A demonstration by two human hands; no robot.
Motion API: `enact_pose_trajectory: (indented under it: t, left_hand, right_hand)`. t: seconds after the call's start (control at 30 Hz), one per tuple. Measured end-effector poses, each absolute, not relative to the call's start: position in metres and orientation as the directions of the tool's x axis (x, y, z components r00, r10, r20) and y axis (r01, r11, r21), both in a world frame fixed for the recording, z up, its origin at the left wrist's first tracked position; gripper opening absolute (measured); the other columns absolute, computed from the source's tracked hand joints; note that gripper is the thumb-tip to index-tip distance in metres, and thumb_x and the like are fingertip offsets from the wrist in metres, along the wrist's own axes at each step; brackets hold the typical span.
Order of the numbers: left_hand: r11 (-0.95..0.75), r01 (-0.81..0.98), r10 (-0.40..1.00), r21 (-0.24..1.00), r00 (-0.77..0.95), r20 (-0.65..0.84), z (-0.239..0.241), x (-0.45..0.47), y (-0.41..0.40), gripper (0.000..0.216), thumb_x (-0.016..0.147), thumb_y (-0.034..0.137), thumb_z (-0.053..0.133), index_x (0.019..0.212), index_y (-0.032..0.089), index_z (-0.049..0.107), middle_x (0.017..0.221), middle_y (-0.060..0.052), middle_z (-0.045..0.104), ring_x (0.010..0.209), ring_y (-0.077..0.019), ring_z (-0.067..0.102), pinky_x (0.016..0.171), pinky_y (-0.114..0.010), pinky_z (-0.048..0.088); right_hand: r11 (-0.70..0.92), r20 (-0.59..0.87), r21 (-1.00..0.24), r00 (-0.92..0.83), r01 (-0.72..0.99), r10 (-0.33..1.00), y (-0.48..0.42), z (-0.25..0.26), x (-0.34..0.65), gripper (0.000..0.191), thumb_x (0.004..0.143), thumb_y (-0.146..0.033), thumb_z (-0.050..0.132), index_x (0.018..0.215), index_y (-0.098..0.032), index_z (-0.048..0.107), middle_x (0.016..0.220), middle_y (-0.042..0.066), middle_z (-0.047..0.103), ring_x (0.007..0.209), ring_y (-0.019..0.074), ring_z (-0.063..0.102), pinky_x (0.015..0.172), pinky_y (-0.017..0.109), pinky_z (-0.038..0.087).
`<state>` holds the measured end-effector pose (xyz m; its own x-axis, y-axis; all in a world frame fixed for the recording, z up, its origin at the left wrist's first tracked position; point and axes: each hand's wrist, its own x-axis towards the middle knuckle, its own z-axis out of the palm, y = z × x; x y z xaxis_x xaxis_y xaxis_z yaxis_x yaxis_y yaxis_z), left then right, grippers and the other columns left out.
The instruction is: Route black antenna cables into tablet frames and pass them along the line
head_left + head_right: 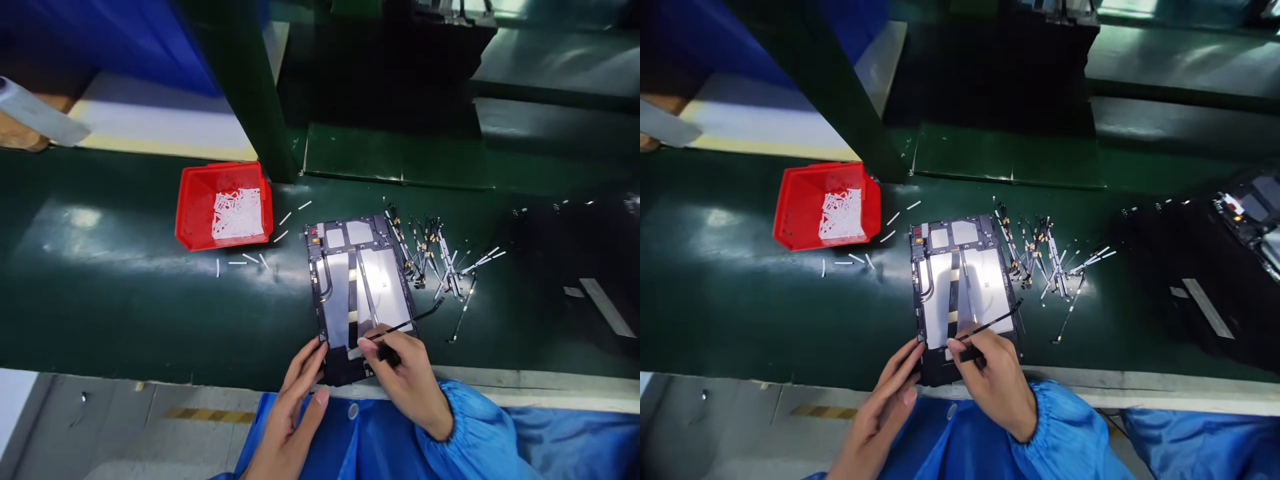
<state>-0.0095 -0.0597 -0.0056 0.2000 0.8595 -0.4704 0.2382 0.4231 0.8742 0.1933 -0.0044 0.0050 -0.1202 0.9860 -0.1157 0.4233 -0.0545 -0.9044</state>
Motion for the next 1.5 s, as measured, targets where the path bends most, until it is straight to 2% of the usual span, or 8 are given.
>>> enact_pose_trajectory:
  t: [0.2,0.3,0.4,0.5,0.57,0.7,0.93,1.5]
  left_hand:
    - [0.553,0.173,0.809,0.815,0.122,-0.574,0.008,-0.004,-0.061,0.053,0.093,0.044,0.054,0.144,0.036,0.041,0.158,0.000,0.031,0.143,-0.0274,0.033,0.112,-0.040,0.035]
    - [0.601,-0.006,0.786,0.799,0.187,-0.589,0.004,-0.010,-0.055,0.050,0.091,0.041,0.058,0.140,0.034,0.048,0.157,0.000,0.032,0.143,-0.0290,0.033,0.111,-0.040,0.039]
    - [0.640,-0.308,0.768,0.704,0.258,-0.586,-0.001,-0.018,-0.045,0.033,0.096,0.039,0.048,0.117,0.027,0.070,0.149,-0.004,0.047,0.140,-0.0303,0.039,0.110,-0.044,0.043]
    - [0.668,-0.418,0.740,0.616,0.291,-0.606,-0.001,-0.023,-0.038,0.054,0.101,0.041,0.031,0.082,0.021,0.078,0.140,-0.006,0.056,0.140,-0.0289,0.039,0.114,-0.044,0.038]
    - [0.669,-0.353,0.743,0.654,0.284,-0.606,0.000,-0.024,-0.037,0.052,0.100,0.042,0.034,0.076,0.020,0.074,0.142,-0.006,0.055,0.142,-0.0275,0.036,0.117,-0.042,0.034]
    - [0.558,-0.034,0.822,0.829,0.164,-0.546,-0.004,-0.020,-0.033,0.022,0.095,0.038,0.053,0.091,0.024,0.069,0.147,-0.005,0.045,0.138,-0.0257,0.043,0.112,-0.037,0.041]
    - [0.335,0.223,0.930,0.916,0.081,-0.360,-0.023,-0.010,-0.012,0.012,0.093,0.030,0.057,0.099,0.023,0.064,0.120,-0.007,0.055,0.108,-0.0176,0.062,0.085,-0.025,0.057]
    - [0.232,0.287,0.956,0.929,0.109,-0.272,-0.022,-0.011,-0.007,0.012,0.095,0.023,0.053,0.101,0.027,0.062,0.115,-0.001,0.055,0.100,-0.0111,0.062,0.079,-0.018,0.053]
  right_hand:
    - [-0.051,-0.085,-0.899,-0.058,0.435,0.995,-0.003,-0.001,0.190,0.012,0.091,-0.025,0.059,0.081,-0.020,0.063,0.076,0.001,0.067,0.062,0.0109,0.061,0.060,0.022,0.049]
    - [-0.045,-0.069,-0.899,-0.038,0.436,0.997,-0.003,-0.002,0.189,0.009,0.090,-0.022,0.060,0.082,-0.020,0.064,0.080,0.001,0.069,0.065,0.0117,0.062,0.060,0.022,0.049]
    - [-0.016,-0.040,-0.905,-0.048,0.426,0.998,-0.002,0.000,0.188,0.006,0.089,-0.019,0.061,0.085,-0.021,0.064,0.086,0.002,0.070,0.075,0.0131,0.066,0.065,0.023,0.051]
    - [0.026,-0.026,-0.903,-0.114,0.429,0.993,0.002,0.006,0.186,0.012,0.089,-0.014,0.059,0.093,-0.023,0.066,0.092,0.002,0.071,0.087,0.0146,0.067,0.075,0.025,0.052]
    - [0.044,-0.061,-0.884,-0.209,0.465,0.976,0.007,0.011,0.183,0.015,0.090,-0.013,0.056,0.096,-0.023,0.066,0.095,0.002,0.070,0.093,0.0158,0.066,0.081,0.026,0.052]
    - [0.022,-0.180,-0.808,-0.283,0.589,0.942,0.017,0.018,0.175,0.016,0.092,-0.014,0.051,0.094,-0.022,0.065,0.095,0.004,0.068,0.092,0.0178,0.065,0.079,0.029,0.052]
    - [-0.058,-0.266,-0.755,-0.224,0.653,0.938,0.021,0.017,0.171,0.013,0.094,-0.016,0.051,0.092,-0.022,0.062,0.090,0.002,0.066,0.085,0.0171,0.064,0.074,0.028,0.049]
    - [-0.010,-0.333,-0.686,-0.302,0.727,0.893,0.013,0.019,0.160,0.010,0.096,-0.019,0.048,0.095,-0.021,0.058,0.098,0.003,0.059,0.088,0.0188,0.057,0.078,0.032,0.046]
